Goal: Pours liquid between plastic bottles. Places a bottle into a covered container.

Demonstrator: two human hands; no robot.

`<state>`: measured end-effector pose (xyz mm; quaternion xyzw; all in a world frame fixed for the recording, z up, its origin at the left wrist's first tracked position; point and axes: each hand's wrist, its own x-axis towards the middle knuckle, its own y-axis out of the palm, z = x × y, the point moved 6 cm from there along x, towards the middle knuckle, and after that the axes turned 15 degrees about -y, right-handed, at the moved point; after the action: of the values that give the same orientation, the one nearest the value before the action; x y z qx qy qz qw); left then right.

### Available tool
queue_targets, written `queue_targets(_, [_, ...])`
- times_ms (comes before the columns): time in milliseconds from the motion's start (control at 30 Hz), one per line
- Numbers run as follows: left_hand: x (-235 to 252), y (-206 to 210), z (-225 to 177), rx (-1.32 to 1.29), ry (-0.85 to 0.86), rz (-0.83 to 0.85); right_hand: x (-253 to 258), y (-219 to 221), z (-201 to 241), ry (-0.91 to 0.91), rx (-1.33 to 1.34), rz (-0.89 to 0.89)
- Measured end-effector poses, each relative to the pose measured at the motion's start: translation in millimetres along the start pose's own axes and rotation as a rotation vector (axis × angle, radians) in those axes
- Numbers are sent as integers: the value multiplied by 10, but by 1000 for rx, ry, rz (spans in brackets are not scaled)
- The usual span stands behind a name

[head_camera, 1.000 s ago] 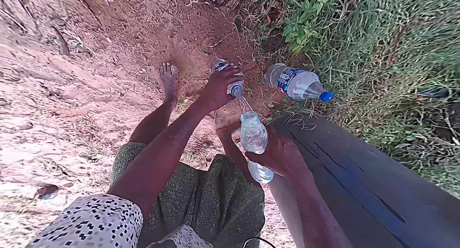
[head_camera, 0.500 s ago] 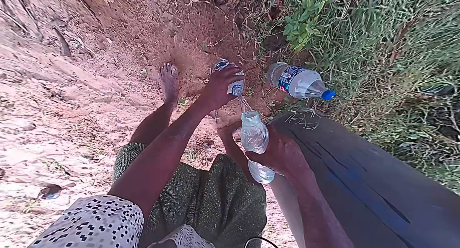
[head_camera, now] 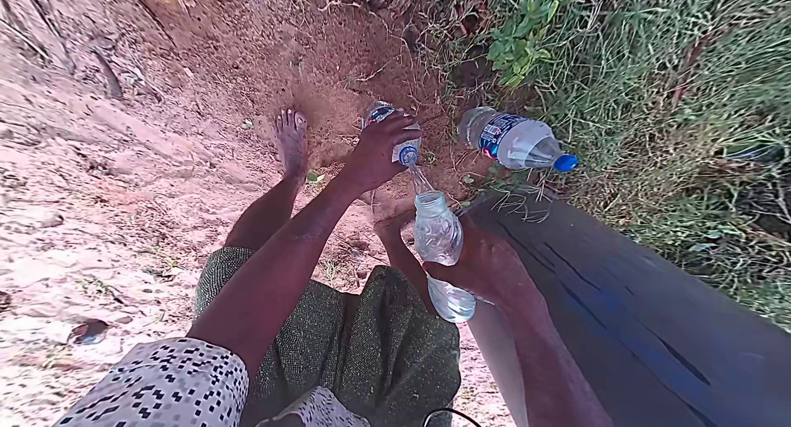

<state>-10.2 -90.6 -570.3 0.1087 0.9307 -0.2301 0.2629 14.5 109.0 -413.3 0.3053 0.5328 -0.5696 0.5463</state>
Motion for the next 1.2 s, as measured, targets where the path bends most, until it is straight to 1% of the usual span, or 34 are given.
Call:
queue_targets(367, [-3,-16,-10,-16,-19,9,-2,-52,33,-3,32,24])
queue_targets(867, [9,-30,-6,-11,17,-1,88,-108,90,0,75,59])
queue_targets(1067, [8,-43,-15,-5,25,-4,121,-122,122,-16,81,32])
queue_targets(1200, [8,-37,4,-3,21,-4,116,-87,60,-16,124,-16])
